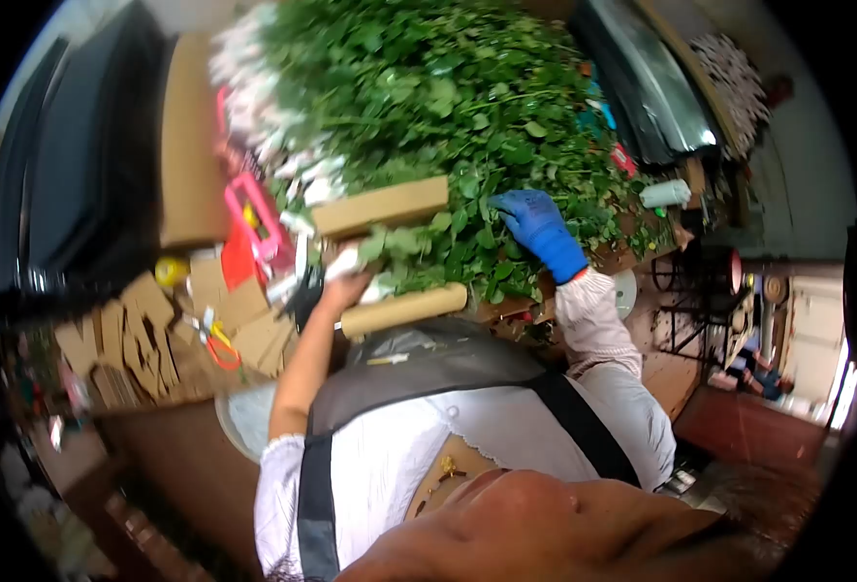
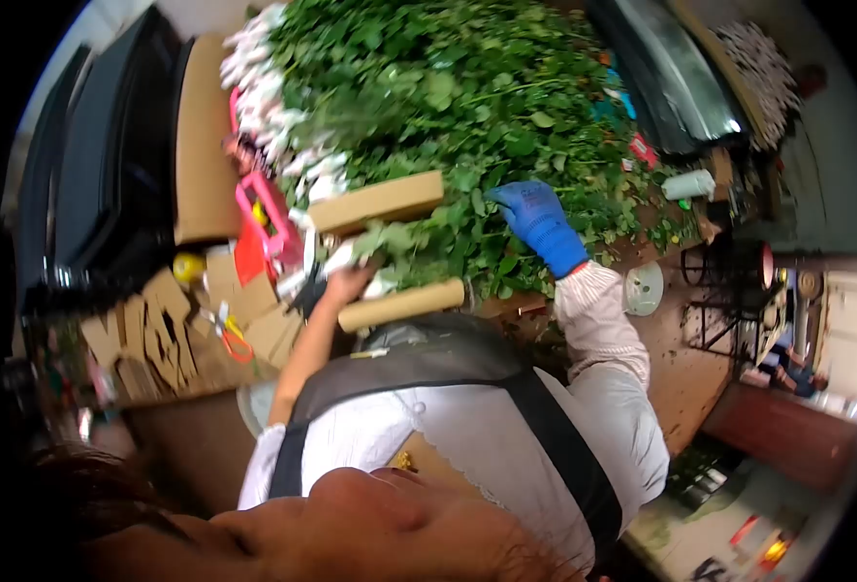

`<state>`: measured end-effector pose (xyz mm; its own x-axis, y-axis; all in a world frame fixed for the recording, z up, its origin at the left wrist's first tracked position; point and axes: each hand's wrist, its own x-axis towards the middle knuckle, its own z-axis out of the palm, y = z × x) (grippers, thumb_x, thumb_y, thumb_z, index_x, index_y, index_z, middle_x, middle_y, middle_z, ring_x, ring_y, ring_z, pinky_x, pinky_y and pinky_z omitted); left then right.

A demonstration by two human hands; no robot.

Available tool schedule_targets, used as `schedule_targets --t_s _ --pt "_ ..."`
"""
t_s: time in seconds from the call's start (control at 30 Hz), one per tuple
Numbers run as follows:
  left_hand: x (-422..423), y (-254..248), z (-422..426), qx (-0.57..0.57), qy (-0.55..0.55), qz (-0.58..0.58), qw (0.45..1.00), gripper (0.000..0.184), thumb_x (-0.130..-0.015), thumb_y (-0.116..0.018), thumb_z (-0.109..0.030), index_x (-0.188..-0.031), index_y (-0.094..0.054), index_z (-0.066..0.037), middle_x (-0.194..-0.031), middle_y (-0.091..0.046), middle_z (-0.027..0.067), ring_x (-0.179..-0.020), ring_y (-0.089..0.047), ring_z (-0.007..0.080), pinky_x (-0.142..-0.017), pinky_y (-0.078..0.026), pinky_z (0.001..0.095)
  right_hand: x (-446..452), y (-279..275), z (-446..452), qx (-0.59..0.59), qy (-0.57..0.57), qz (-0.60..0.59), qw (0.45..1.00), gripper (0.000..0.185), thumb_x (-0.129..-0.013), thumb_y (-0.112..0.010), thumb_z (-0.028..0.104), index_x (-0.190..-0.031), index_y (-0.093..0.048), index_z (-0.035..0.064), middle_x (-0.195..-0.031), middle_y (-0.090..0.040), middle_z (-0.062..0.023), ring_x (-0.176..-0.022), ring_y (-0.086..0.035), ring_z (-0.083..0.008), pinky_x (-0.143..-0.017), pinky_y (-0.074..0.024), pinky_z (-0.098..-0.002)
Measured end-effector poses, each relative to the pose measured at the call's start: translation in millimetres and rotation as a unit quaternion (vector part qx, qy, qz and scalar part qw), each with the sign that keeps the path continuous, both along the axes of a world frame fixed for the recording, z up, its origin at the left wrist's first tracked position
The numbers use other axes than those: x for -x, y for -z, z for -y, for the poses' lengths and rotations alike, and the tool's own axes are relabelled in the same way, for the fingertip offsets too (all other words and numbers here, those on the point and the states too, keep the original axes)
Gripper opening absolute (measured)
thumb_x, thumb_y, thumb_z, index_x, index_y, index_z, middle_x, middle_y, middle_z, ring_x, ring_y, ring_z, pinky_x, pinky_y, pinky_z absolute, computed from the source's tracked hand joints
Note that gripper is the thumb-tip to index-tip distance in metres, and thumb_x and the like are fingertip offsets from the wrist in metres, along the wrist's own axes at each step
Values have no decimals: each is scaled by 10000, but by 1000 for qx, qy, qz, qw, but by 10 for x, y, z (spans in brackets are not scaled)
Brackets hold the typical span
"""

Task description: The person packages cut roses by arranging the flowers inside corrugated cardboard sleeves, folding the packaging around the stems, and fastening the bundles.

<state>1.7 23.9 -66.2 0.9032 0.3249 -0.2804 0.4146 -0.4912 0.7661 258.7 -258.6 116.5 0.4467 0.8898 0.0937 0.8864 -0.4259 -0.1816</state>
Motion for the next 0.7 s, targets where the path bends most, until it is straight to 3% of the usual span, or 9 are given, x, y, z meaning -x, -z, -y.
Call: schedule_targets --t_s 0.03,0.07,0.17,0.27,0.33,0.37,0.47,0.57,0.7 --pt "-6 20 -18 -10 16 -21 1000 517 -827 -733 -349 -1199 -630 -4 -968 -682 187 -756 -638 268 -695 -510 398 13 315 18 34 26 6 999 349 -807 -633 131 -1151 -673 176 -969 -688 -81 -894 -655 -308 -799 -524 -440" --pt "16 -89 31 -20 -28 44 998 428 -823 -713 -294 -1128 -641 -2 -909 -675 232 -847 -660 392 -744 -520 460 29 567 89 51 26 21 998 349 -812 -634 148 -1157 -673 180 -993 -688 -84 -912 -657 -303 -813 -523 -437" --pt "22 -113 42 -30 -35 106 993 433 -808 -721 -270 -1102 -611 29 -984 -672 224 -852 -658 370 -765 -529 425 1 781 32 103 46 62 992 346 -828 -636 191 -1172 -672 188 -1072 -686 -90 -968 -659 -291 -853 -521 -425" --pt "-2 -183 66 -47 -42 121 991 401 -793 -711 -244 -1062 -601 32 -1008 -633 238 -952 -607 412 -828 -493 452 396 -177 -294 189 83 -12 978 349 -855 -647 250 -1200 -655 200 -1100 -693 -112 -985 -665 -298 -863 -522 -425" --pt "5 -272 74 -39 -37 123 991 391 -791 -709 -229 -1057 -594 33 -1018 -617 238 -946 -599 413 -826 -491 451 617 -262 -532 107 -29 -162 981 380 -867 -641 328 -1231 -632 220 -1035 -707 -129 -933 -676 -326 -832 -530 -442" --pt "-2 -393 85 -30 -38 136 989 389 -790 -708 -223 -1059 -593 33 -1019 -614 240 -942 -599 415 -826 -491 452 808 -238 -712 60 -55 -158 984 366 -892 -638 401 -1173 -669 169 -1032 -724 -116 -858 -699 -309 -803 -557 -414" --pt "-18 -377 97 -58 -24 187 980 390 -771 -690 -185 -1083 -578 22 -1041 -590 219 -1004 -566 406 -852 -470 459 962 328 -1317 255 8 -117 960 441 -883 -598 494 -1147 -673 149 -1028 -717 -137 -930 -684 -325 -837 -541 -449" --pt "-11 -459 45 -64 -11 181 981 409 -766 -675 -194 -1103 -565 11 -1039 -566 209 -1003 -534 405 -851 -454 464 818 927 -1510 256 -1 -83 963 454 -881 -575 507 -1121 -676 136 -1029 -710 -155 -957 -677 -331 -853 -530 -464" --pt "-101 -389 12 -26 -124 98 987 336 -903 -637 -325 -999 -631 -4 -932 -629 228 -908 -598 419 -782 -468 485 843 1100 -1487 281 16 -86 956 417 -891 -561 486 -1102 -683 148 -1085 -696 -155 -979 -671 -314 -864 -525 -464"
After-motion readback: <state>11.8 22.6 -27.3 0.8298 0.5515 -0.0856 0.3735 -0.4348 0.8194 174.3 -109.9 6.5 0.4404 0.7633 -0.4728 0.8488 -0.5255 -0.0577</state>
